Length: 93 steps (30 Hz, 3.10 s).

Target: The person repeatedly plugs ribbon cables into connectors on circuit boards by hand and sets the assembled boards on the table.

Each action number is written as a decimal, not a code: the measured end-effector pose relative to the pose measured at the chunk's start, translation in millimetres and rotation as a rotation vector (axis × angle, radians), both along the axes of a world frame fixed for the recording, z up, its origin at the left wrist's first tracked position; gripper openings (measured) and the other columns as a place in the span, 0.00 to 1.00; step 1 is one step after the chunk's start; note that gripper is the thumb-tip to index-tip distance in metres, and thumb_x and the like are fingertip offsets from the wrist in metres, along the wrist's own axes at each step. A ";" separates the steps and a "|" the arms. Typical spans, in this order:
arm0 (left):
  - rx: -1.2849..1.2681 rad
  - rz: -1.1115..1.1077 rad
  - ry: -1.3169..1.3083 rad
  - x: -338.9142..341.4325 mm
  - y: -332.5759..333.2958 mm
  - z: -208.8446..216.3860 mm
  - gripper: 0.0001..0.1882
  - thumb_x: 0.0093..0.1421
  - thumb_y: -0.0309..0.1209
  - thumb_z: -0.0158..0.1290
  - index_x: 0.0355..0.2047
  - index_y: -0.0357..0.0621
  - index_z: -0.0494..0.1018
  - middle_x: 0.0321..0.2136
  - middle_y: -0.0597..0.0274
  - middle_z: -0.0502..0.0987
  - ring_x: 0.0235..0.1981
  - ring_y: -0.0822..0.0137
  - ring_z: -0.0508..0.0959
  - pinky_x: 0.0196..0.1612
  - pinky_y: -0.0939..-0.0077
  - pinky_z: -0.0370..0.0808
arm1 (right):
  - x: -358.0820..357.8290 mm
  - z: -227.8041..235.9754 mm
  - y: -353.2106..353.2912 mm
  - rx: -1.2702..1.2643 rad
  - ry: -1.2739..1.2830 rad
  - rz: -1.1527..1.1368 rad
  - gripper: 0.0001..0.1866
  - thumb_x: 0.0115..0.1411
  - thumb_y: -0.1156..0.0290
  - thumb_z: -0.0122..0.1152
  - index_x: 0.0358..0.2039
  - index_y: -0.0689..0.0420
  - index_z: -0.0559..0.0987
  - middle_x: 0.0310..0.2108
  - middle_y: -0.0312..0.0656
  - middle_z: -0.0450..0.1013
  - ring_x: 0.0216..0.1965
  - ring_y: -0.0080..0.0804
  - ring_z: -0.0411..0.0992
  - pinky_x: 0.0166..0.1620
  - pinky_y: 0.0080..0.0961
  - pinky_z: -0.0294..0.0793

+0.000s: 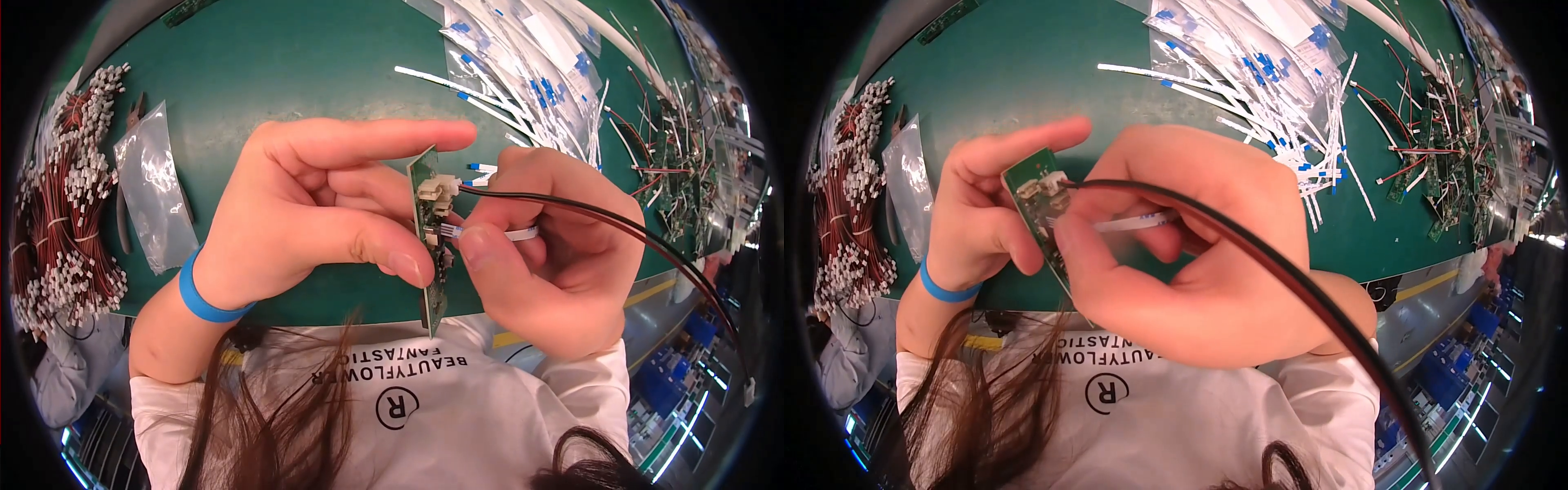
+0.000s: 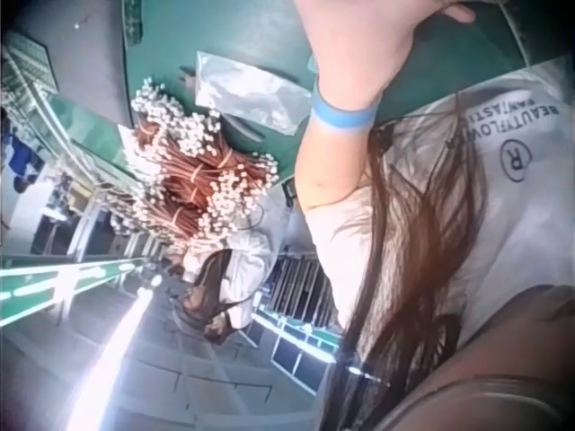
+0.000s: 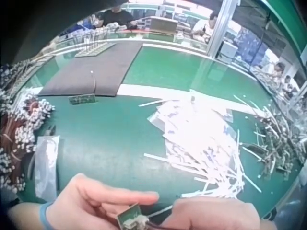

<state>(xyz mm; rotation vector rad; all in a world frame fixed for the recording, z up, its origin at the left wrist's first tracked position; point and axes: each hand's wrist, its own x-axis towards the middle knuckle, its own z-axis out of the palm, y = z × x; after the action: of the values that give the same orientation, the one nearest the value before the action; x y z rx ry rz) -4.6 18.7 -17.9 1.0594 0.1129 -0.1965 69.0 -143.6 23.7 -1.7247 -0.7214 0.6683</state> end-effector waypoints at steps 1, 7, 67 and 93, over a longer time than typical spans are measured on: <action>-0.019 0.000 -0.008 -0.1 -0.1 0.1 0.39 0.21 0.10 0.49 0.44 0.28 0.61 0.27 0.58 0.74 0.27 0.76 0.74 0.29 0.89 0.70 | 0.0 0.4 -0.6 -0.001 0.000 0.000 0.06 0.39 0.80 0.56 0.16 0.62 0.68 0.14 0.31 0.58 0.15 0.13 0.50 0.18 0.11 0.44; -0.027 0.014 0.011 0.5 -0.3 -0.5 0.36 0.24 0.10 0.50 0.43 0.27 0.63 0.29 0.56 0.74 0.26 0.75 0.74 0.28 0.89 0.70 | -0.4 -2.8 -0.2 0.024 -0.069 -0.007 0.05 0.37 0.80 0.55 0.15 0.62 0.68 0.13 0.31 0.59 0.15 0.13 0.50 0.18 0.11 0.43; 0.319 0.068 -0.142 -2.3 1.3 0.0 0.27 0.34 0.09 0.49 0.40 0.28 0.65 0.40 0.42 0.67 0.31 0.64 0.75 0.31 0.82 0.72 | -4.6 -10.3 -2.8 0.082 0.068 0.085 0.15 0.43 0.87 0.53 0.34 0.67 0.66 0.21 0.38 0.68 0.21 0.15 0.60 0.21 0.10 0.55; 0.459 0.077 -0.058 0.7 3.1 4.0 0.27 0.35 0.13 0.51 0.41 0.32 0.66 0.21 0.59 0.74 0.22 0.77 0.72 0.27 0.89 0.68 | -0.1 -22.4 2.4 -0.013 0.024 0.113 0.05 0.48 0.85 0.49 0.28 0.66 0.67 0.22 0.34 0.63 0.22 0.14 0.59 0.23 0.10 0.55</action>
<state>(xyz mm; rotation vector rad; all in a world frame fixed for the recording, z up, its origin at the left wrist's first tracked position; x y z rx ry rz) -3.9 21.8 -13.9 1.5142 0.1508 -0.0693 68.9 -141.2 1.3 -1.6939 -0.8038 0.7714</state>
